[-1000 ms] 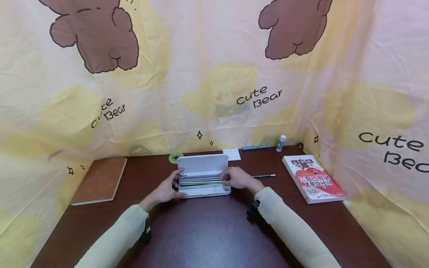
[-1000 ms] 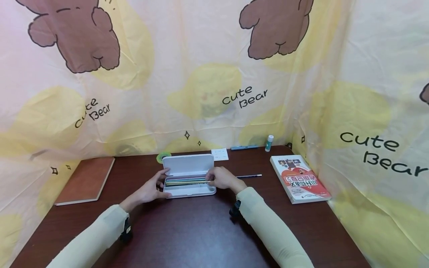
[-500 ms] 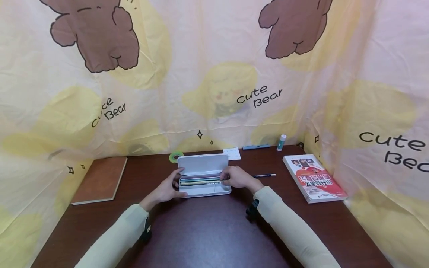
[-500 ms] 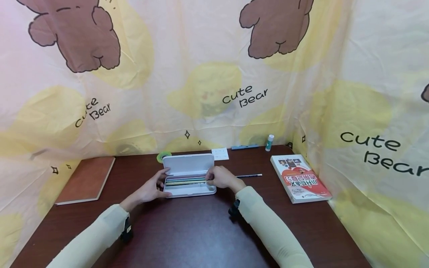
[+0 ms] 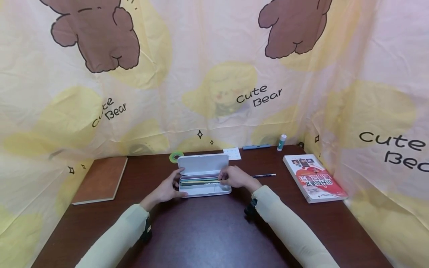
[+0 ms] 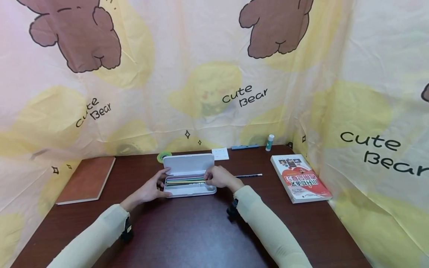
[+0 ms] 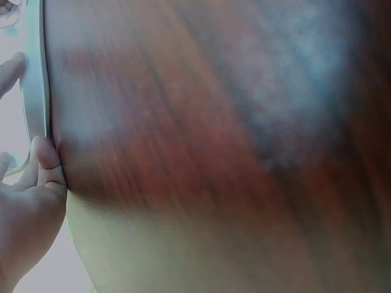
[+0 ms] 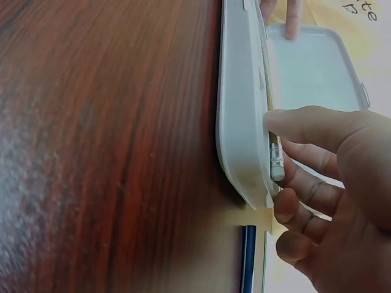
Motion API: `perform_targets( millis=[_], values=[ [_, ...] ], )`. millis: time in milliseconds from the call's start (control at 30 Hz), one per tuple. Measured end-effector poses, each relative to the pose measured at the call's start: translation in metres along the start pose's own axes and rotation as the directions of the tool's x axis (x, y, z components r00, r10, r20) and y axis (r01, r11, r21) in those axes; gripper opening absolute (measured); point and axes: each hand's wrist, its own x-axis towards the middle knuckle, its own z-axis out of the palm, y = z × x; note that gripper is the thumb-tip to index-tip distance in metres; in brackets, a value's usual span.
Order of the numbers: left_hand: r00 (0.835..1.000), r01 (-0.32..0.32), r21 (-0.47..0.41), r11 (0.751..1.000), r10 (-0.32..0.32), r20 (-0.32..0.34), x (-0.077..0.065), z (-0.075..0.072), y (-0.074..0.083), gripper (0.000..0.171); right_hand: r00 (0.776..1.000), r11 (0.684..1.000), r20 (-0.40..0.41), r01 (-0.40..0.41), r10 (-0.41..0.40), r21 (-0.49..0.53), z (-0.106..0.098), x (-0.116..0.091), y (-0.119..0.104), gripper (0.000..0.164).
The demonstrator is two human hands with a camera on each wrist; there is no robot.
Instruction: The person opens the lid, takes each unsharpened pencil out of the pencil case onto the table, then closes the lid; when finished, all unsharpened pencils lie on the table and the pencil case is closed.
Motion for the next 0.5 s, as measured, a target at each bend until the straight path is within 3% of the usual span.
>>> perform_targets(
  millis=[300, 500],
  values=[
    [1.0, -0.009, -0.013, 1.0, 0.009, 0.0, -0.0006, 0.0, -0.0003, 0.105, 0.999, 1.0, -0.022, 0.031, -0.031, -0.002, -0.0011, -0.0018, 0.0022, 0.003],
    [1.0, -0.014, -0.014, 1.0, 0.014, 0.003, -0.0008, -0.0013, -0.0002, 0.105, 1.0, 1.0, -0.023, -0.015, 0.016, 0.025, -0.0076, -0.006, 0.0089, 0.005]
  ],
)
